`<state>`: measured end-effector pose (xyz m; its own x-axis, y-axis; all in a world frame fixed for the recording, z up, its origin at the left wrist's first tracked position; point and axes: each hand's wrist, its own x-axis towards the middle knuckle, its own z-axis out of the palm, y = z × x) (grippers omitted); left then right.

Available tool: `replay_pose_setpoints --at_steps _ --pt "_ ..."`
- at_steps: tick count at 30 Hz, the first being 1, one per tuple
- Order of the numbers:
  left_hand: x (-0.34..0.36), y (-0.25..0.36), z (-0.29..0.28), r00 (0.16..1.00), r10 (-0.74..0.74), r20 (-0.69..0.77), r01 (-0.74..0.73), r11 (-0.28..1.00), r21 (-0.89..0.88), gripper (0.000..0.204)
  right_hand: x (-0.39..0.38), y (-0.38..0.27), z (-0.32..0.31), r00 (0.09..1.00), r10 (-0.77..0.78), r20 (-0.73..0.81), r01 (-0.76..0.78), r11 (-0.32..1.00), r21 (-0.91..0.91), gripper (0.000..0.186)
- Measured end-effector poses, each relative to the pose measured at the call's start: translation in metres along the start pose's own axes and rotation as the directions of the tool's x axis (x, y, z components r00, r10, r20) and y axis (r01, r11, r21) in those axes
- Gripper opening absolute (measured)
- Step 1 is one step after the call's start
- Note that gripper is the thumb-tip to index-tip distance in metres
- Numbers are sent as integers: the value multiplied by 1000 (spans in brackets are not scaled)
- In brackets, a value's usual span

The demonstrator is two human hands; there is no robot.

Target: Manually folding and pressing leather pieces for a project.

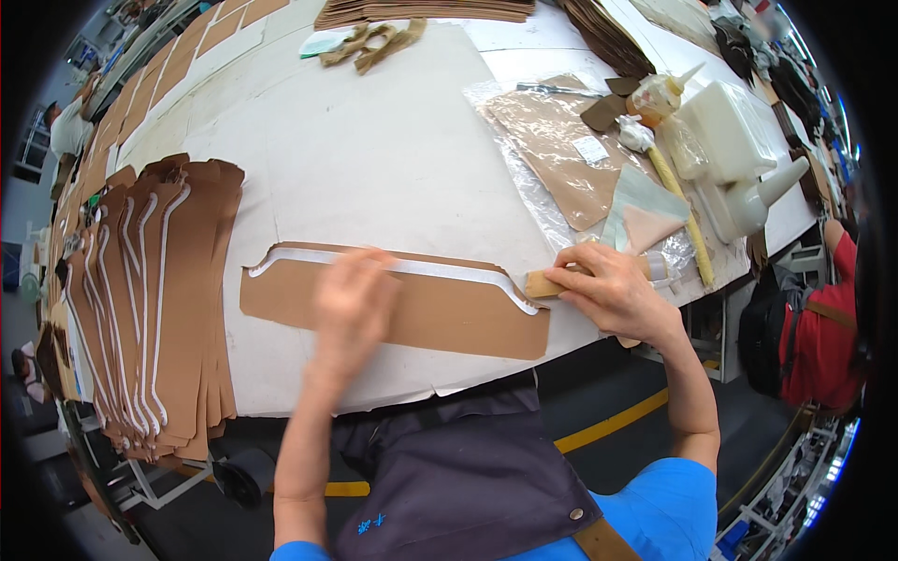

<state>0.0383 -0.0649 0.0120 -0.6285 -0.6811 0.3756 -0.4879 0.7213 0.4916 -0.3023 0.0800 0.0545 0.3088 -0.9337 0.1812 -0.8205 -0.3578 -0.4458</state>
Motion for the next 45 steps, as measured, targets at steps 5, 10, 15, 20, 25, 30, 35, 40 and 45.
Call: replay_pose_setpoints --at_steps 5,10,15,20,25,30,35,40,45 --pt "1 67 51 971 211 112 -201 975 -96 36 4 0 10 997 -78 16 78 997 13 31" --pt "2 69 57 964 213 160 -205 977 -65 39 10 5 13 986 -155 56 158 987 -43 34" --pt "-13 72 49 953 223 203 -208 974 -92 42 6 -9 15 966 -217 139 227 972 -64 36" --pt "-16 73 53 959 227 170 -218 974 -68 45 5 -12 20 971 -198 133 219 960 -173 42" --pt "-17 73 54 960 226 166 -217 974 -69 45 19 -6 17 957 -248 152 273 944 -184 43" --pt "-21 76 50 956 217 196 -202 975 -96 45 19 -10 15 941 -284 185 316 932 -176 41" --pt "-23 77 51 965 209 159 -201 977 -66 45 26 -6 15 930 -312 192 344 926 -158 39" --pt "-25 78 53 967 202 157 -194 979 -63 47 35 2 16 911 -368 185 395 908 -140 35" --pt "-27 83 51 971 181 159 -181 983 -14 48 45 11 19 890 -426 160 445 889 -106 27"
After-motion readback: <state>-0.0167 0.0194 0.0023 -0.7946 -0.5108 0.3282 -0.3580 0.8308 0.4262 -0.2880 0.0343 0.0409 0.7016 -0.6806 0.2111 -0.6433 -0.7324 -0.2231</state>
